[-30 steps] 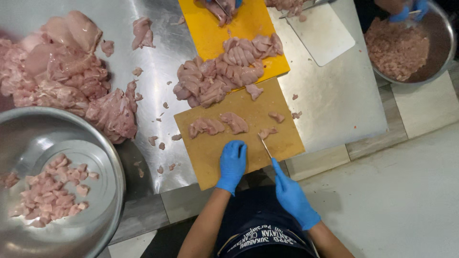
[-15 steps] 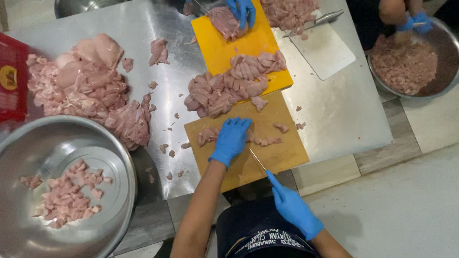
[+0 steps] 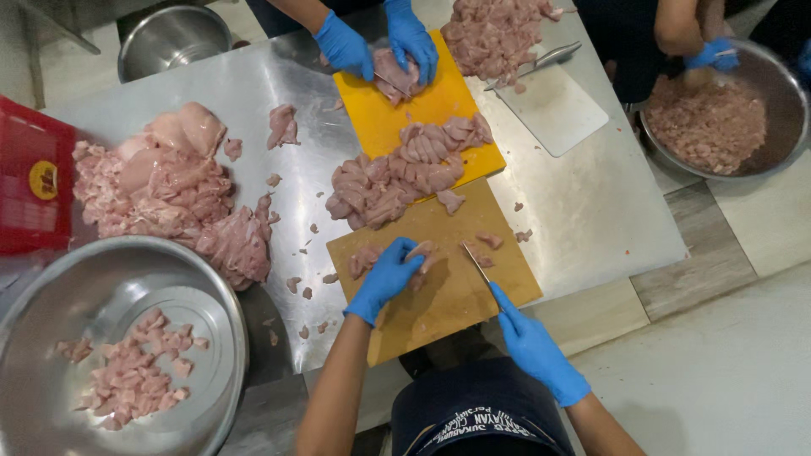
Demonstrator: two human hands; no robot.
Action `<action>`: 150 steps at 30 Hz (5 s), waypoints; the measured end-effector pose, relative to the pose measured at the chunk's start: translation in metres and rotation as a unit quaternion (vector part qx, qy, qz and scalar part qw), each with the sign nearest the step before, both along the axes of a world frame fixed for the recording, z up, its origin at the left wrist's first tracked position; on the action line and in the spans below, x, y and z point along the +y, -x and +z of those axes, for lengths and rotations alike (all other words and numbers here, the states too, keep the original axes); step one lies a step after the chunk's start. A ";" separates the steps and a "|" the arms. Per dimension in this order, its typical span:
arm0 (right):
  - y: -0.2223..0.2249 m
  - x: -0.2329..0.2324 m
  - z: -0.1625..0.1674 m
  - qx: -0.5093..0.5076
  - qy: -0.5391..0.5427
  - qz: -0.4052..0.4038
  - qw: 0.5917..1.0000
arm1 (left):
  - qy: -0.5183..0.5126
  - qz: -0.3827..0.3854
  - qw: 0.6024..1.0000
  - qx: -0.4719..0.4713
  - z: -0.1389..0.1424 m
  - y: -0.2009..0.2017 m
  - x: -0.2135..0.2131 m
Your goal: The person cuts raw chicken breast into small pieces with a knife on a cutting board and moves the cut pieces into a large metal bowl, repeatedly taking new chicken pieces from the pile on the steel table. Other workers cut chicken at the same table and fill a separate bowl.
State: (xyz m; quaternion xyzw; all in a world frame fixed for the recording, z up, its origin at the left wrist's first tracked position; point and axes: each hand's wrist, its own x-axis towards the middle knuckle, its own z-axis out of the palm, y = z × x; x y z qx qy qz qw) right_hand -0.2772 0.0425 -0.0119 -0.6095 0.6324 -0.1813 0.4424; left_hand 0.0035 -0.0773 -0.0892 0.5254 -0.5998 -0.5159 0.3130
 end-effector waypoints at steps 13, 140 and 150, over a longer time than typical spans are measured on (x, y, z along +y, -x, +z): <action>-0.003 0.016 -0.028 0.004 -0.054 -0.001 0.999 | -0.156 0.222 0.926 0.263 -0.024 0.022 0.054; -0.078 0.008 -0.057 0.125 0.022 0.176 0.976 | 0.253 0.192 0.914 -0.254 -0.074 0.035 0.107; -0.043 0.032 -0.034 0.148 -0.024 0.154 0.977 | 0.173 0.286 0.930 -0.154 -0.067 0.018 0.114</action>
